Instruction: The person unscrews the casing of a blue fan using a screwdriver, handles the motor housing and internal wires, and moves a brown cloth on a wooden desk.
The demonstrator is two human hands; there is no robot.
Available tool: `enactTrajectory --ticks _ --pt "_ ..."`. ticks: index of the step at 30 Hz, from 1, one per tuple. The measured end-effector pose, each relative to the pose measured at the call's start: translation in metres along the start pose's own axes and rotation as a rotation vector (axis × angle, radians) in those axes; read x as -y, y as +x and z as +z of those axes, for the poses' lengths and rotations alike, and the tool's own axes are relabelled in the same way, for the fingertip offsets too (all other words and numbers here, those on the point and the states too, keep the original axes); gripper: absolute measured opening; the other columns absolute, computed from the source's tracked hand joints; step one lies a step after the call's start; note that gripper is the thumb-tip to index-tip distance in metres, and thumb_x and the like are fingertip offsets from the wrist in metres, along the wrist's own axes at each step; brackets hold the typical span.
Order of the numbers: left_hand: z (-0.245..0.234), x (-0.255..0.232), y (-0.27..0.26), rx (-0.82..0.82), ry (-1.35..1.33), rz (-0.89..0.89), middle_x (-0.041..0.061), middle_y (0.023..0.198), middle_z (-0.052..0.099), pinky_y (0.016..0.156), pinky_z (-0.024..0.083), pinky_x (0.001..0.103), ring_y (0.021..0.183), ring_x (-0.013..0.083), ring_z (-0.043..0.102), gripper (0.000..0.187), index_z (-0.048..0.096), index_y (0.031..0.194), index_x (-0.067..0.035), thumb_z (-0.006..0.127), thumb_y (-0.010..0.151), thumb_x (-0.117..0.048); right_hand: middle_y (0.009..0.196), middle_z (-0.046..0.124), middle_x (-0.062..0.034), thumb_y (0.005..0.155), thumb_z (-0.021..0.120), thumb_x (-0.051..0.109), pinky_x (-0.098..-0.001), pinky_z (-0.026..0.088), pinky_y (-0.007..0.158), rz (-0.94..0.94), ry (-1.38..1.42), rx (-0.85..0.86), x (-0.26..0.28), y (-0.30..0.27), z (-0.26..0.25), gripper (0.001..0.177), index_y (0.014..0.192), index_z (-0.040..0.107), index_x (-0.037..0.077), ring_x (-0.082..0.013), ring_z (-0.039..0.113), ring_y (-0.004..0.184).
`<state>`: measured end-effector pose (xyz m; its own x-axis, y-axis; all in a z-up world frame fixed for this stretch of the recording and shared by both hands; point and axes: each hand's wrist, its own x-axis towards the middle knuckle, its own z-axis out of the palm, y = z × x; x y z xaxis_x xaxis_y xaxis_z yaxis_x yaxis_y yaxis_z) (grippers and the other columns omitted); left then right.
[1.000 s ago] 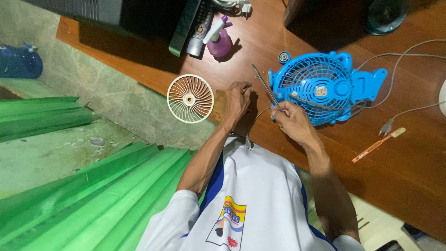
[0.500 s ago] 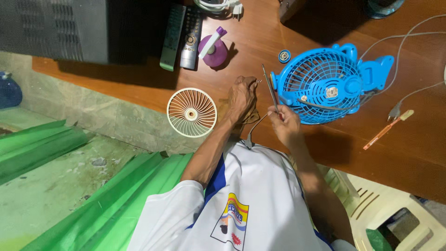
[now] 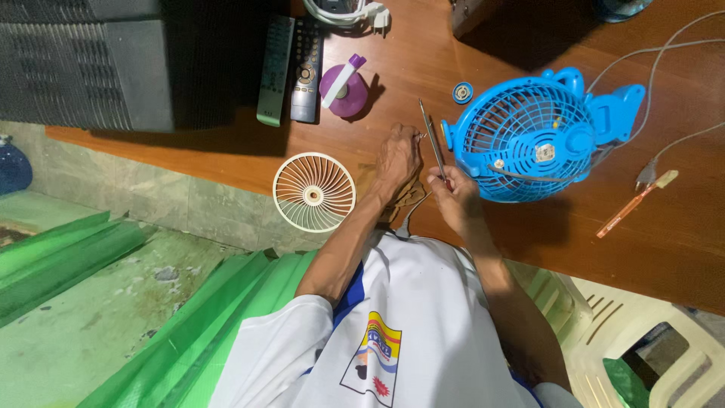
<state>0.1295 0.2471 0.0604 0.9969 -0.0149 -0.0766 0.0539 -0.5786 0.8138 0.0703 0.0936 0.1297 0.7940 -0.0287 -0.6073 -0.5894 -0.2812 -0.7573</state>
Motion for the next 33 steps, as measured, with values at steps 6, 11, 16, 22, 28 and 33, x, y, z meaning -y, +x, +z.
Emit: enactTrajectory --ticks 6,11,16,22,28,33 --pt "0.001 0.004 0.002 0.011 0.002 0.010 0.022 0.101 0.061 0.079 0.053 0.050 0.089 0.0413 0.065 0.009 0.061 0.103 0.001 0.061 0.097 -0.006 0.072 0.057 0.0061 0.098 0.066 0.019 -0.0211 0.036 0.049 -0.009 -0.006 -0.008 0.004 0.000 -0.001 0.025 0.118 0.068 0.003 -0.0019 0.045 0.057" --pt "-0.033 -0.021 -0.016 0.064 -0.359 -0.095 0.017 0.101 0.065 0.082 0.054 0.042 0.090 0.0306 0.067 0.011 0.062 0.105 0.000 0.058 0.100 -0.009 0.070 0.056 0.0066 0.097 0.067 0.020 -0.0217 0.035 0.048 -0.016 0.047 -0.035 0.020 -0.010 -0.006 0.025 0.117 0.069 0.005 -0.0020 0.044 0.056" --pt "-0.061 -0.056 -0.037 0.118 -0.484 0.037 0.013 0.098 0.066 0.082 0.054 0.036 0.089 0.0227 0.066 0.013 0.062 0.107 0.001 0.060 0.103 -0.012 0.067 0.054 0.0055 0.099 0.067 0.023 -0.0221 0.035 0.048 -0.079 0.059 -0.078 0.040 -0.017 -0.007 0.022 0.110 0.072 0.004 -0.0024 0.045 0.056" --pt "-0.070 -0.078 -0.050 0.151 -0.488 0.045 0.013 0.099 0.064 0.080 0.056 0.034 0.088 0.0215 0.069 0.013 0.060 0.109 0.001 0.060 0.103 -0.011 0.069 0.056 0.0052 0.099 0.069 0.029 -0.0213 0.037 0.050 -0.106 0.174 -0.080 0.049 -0.029 -0.016 0.024 0.103 0.070 0.005 -0.0030 0.048 0.057" --pt "-0.062 -0.086 -0.058 0.178 -0.493 0.171 0.012 0.103 0.064 0.078 0.057 0.030 0.088 0.0189 0.070 0.011 0.059 0.111 0.001 0.060 0.103 -0.007 0.077 0.065 0.0082 0.097 0.071 0.029 -0.0199 0.042 0.053 -0.213 0.148 -0.101 0.055 -0.045 -0.034 0.025 0.101 0.072 0.004 -0.0009 0.052 0.062" --pt "-0.057 -0.105 -0.062 0.223 -0.566 0.078 0.010 0.100 0.070 0.081 0.057 0.030 0.092 0.0178 0.070 0.012 0.071 0.104 0.000 0.071 0.096 -0.008 0.063 0.052 0.0074 0.093 0.075 0.024 -0.0218 0.030 0.042 -0.054 0.328 -0.040 0.053 -0.062 -0.057 0.022 0.100 0.073 0.003 -0.0018 0.042 0.049"
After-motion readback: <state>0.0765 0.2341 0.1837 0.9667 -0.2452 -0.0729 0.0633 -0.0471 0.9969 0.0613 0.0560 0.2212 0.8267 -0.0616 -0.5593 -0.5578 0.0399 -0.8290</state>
